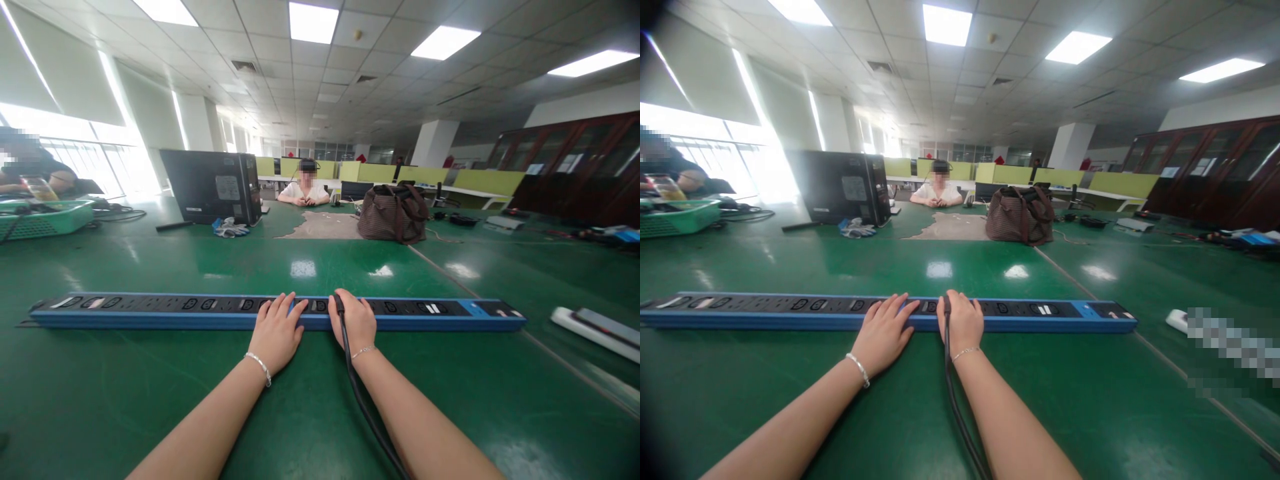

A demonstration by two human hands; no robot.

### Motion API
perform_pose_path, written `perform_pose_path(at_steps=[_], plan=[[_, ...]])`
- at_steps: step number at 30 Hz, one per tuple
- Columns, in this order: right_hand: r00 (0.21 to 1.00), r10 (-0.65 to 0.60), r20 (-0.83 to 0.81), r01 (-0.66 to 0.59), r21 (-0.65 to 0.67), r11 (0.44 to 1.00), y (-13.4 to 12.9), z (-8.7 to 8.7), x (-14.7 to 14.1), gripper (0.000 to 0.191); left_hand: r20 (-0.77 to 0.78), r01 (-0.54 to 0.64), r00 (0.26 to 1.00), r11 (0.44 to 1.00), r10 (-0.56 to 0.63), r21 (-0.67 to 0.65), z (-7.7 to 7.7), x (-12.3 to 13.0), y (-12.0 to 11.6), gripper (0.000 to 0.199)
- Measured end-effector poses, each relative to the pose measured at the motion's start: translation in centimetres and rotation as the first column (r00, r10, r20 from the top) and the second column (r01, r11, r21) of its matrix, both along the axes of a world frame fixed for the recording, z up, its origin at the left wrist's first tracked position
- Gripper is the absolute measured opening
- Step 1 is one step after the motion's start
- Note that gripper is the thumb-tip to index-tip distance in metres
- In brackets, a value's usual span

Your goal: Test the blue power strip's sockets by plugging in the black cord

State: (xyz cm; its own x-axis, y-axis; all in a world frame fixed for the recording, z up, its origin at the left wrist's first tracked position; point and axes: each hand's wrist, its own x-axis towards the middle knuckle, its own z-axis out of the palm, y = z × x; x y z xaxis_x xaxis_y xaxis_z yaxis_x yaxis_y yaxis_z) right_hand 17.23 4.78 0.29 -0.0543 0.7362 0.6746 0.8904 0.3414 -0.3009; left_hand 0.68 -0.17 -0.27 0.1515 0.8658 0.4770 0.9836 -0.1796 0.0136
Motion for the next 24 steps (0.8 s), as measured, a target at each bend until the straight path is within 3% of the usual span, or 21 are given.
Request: perform_pose_path(at_steps=[15,20,24], plan=[[0.991,0.019,0.130,-0.021,0.016,1.000,0.0,0.6,1.0,0.024,-0.014,0.007,1.000,1.000,-0.007,0.008,0.0,-0.1,0.0,0.047],[0.994,-0.004,0.108,-0.002,0.055,0.998,0.4,0.3,1.2,0.023,-0.018,0.003,1.000,1.000,-0.003,-0.003,0.2,0.0,-0.1,0.046],[0.988,0.050,0.144,-0.062,0.078,0.995,0.3,0.1,1.3,0.024,-0.017,-0.002,1.000,1.000,0.002,-0.009,0.2,0.0,-0.2,0.047]])
